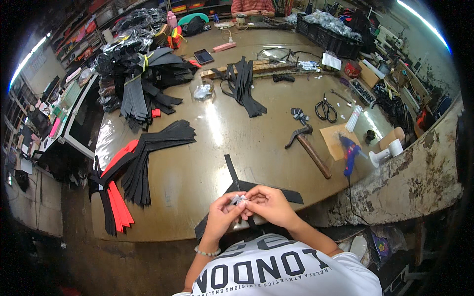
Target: The person assembles black fabric straps by applying hot glue and attaching small metal buckles. They repeatedly pick up straps, apply glue, press buckles into place, and set the finished pieces aside on the table.
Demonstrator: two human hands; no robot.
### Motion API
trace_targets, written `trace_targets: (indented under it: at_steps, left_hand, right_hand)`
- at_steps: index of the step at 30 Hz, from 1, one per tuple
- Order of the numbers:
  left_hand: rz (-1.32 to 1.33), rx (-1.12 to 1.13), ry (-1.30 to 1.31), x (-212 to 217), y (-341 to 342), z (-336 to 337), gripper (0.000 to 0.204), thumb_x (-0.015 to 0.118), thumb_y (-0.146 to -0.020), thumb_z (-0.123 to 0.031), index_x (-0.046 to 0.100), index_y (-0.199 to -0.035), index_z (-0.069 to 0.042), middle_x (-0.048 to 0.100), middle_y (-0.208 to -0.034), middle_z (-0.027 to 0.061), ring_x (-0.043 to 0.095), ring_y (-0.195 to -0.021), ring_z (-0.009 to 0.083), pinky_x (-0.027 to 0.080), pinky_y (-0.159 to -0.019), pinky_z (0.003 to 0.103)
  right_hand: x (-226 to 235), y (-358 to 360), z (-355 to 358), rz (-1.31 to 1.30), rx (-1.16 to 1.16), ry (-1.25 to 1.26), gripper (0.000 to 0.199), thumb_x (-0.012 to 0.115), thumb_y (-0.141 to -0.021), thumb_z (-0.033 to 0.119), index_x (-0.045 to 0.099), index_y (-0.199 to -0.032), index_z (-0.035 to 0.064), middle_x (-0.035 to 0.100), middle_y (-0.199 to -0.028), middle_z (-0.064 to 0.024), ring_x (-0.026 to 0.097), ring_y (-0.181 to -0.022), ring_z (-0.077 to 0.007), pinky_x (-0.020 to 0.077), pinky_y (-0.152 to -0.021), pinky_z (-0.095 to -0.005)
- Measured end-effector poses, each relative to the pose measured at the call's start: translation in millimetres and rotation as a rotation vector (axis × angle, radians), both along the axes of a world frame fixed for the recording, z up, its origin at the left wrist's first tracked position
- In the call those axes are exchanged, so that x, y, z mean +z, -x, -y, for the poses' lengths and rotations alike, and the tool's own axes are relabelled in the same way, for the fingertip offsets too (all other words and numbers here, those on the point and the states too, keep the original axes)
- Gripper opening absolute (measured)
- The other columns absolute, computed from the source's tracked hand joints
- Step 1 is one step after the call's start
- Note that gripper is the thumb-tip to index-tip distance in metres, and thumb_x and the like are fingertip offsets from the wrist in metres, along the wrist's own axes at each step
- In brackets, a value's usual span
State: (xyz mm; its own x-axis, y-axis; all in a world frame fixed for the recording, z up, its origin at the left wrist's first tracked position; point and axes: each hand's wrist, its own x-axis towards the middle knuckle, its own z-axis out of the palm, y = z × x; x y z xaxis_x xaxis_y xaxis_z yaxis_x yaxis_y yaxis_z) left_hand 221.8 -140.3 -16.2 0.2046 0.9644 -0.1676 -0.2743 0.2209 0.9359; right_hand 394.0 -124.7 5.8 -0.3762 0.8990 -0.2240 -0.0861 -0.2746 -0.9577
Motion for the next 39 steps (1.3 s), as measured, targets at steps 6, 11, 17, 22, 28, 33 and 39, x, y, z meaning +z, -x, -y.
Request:
trace_targets:
  at_steps: [6,11,17,22,28,33,39]
  left_hand:
    - [0.219,-0.065,-0.090,-14.0,-1.9,-6.0,0.036,0.070,-0.085,0.000,0.056,-0.118,0.000,0.060,-0.113,0.0095,0.062,-0.084,0.0095,0.048,-0.057,0.020]
    - [0.155,-0.043,-0.122,-13.8,-10.4,-6.0,0.019,0.068,-0.087,0.000,0.057,-0.103,0.000,0.061,-0.100,0.0068,0.057,-0.075,0.0077,0.045,-0.054,0.018]
    - [0.162,0.037,0.004,-14.1,-8.9,-0.8,0.013,0.067,-0.090,-0.005,0.058,-0.098,-0.001,0.062,-0.078,0.0056,0.050,-0.056,0.0058,0.039,-0.047,0.017]
    - [0.295,0.015,0.079,-16.9,-9.4,4.1,0.013,0.066,-0.092,-0.010,0.060,-0.097,0.000,0.062,-0.073,0.0065,0.050,-0.052,0.0061,0.036,-0.045,0.016]
    - [0.208,-0.059,0.010,-18.7,-16.5,-0.3,0.012,0.067,-0.091,-0.009,0.063,-0.098,-0.001,0.066,-0.079,0.0066,0.059,-0.063,0.0064,0.042,-0.050,0.017]
    - [0.130,-0.085,0.025,-16.2,-21.0,-2.7,0.025,0.069,-0.090,-0.011,0.063,-0.112,0.001,0.067,-0.090,0.0059,0.059,-0.070,0.0055,0.040,-0.054,0.016]
    - [0.004,-0.082,-0.024,-5.0,-16.1,-8.6,0.021,0.070,-0.089,-0.012,0.067,-0.105,0.001,0.067,-0.084,0.0042,0.059,-0.069,0.0053,0.041,-0.055,0.017]
  right_hand:
    - [-21.4,-16.9,5.0,-0.422,-0.071,0.233,0.020,0.062,-0.095,0.013,0.053,-0.107,-0.0015,0.066,-0.096,-0.0101,0.069,-0.083,-0.0158,0.0577,-0.074,-0.0271]
    - [-25.6,-20.9,15.7,-0.502,-0.117,0.283,0.015,0.059,-0.096,0.010,0.053,-0.105,-0.0010,0.065,-0.092,-0.0126,0.069,-0.078,-0.0165,0.0593,-0.070,-0.0257]
    - [-27.8,-16.5,19.9,-0.341,-0.261,0.032,0.015,0.059,-0.096,0.009,0.052,-0.105,-0.0001,0.065,-0.091,-0.0119,0.066,-0.080,-0.0159,0.0572,-0.072,-0.0277]
    - [-35.4,-19.6,20.1,-0.522,-0.122,0.097,0.017,0.061,-0.096,0.011,0.052,-0.107,0.0017,0.065,-0.094,-0.0080,0.065,-0.083,-0.0128,0.0537,-0.070,-0.0257]
    - [-47.4,-21.8,17.2,-0.614,0.025,0.239,0.021,0.063,-0.095,0.017,0.052,-0.108,0.0045,0.065,-0.095,-0.0061,0.065,-0.081,-0.0127,0.0537,-0.067,-0.0261]
    - [-54.0,-23.6,13.9,-0.584,0.024,0.236,0.021,0.065,-0.093,0.016,0.052,-0.107,0.0058,0.065,-0.092,-0.0049,0.066,-0.077,-0.0133,0.0539,-0.065,-0.0262]
    - [-42.4,-33.9,3.9,-0.461,0.098,0.141,0.019,0.062,-0.095,0.015,0.052,-0.106,0.0031,0.064,-0.093,-0.0064,0.065,-0.075,-0.0135,0.0554,-0.066,-0.0269]
